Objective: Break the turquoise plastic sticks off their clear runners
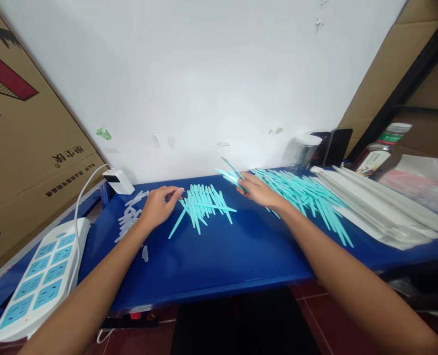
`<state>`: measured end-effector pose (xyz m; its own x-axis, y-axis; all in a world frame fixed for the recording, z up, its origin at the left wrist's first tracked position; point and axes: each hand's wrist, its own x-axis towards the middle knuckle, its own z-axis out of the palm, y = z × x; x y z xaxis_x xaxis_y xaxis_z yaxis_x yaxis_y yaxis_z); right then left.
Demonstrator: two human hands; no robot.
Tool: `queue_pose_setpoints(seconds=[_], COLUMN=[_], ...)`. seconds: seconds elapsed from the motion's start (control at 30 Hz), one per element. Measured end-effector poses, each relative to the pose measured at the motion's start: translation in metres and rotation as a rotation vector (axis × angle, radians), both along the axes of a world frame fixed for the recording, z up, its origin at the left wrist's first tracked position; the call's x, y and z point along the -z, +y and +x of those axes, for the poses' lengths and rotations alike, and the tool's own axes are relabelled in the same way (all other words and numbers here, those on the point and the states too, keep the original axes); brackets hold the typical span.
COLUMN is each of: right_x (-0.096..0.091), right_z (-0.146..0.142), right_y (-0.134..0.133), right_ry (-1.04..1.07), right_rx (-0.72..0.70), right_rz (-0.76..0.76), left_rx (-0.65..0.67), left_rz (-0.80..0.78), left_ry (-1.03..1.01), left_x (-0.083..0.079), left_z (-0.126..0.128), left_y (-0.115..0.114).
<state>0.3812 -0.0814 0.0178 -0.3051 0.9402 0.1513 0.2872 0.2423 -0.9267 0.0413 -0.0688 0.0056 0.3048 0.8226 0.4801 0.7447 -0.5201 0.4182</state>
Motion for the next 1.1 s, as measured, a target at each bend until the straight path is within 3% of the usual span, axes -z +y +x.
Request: queue_pose_setpoints(seconds=[0.23, 0.37, 0.43, 0.53, 0.63, 0.93, 1.1], right_x=[0.014, 0.012, 0.007, 0.002, 0.001, -0.008, -0.01], right_z=[0.0, 0.027, 0.047, 0.072, 0.078, 0.06, 0.068], right_y=[0.007, 0.015, 0.016, 0.017, 0.015, 0.002, -0.004], right_ry=[-0.081, -0.519, -0.75, -0.864, -0.938, -1.071, -1.164], right_rx=[0.022, 0.182, 0.293, 0.441, 0.533, 0.649, 0.572], right_rz=[0.109, 0.175, 0.125, 0.056, -0.022, -0.175, -0.199], left_rx=[0.017, 0.016, 0.019, 0.026, 0.033, 0.037, 0.048], left_rz=[-0.001, -0.006, -0.01, 0.003, 0.027, 0.03, 0.021], left_ry=[0.039, 0.038, 0.039, 0.062, 0.072, 0.077, 0.081], left_x=[0.001, 0.001, 0.001, 0.0, 0.0, -0.002, 0.001], left_z=[0.001, 0.001, 0.001, 0.001, 0.002, 0.003, 0.003], left_y=[0.001, 0.001, 0.001, 0.0, -0.001, -0.002, -0.001])
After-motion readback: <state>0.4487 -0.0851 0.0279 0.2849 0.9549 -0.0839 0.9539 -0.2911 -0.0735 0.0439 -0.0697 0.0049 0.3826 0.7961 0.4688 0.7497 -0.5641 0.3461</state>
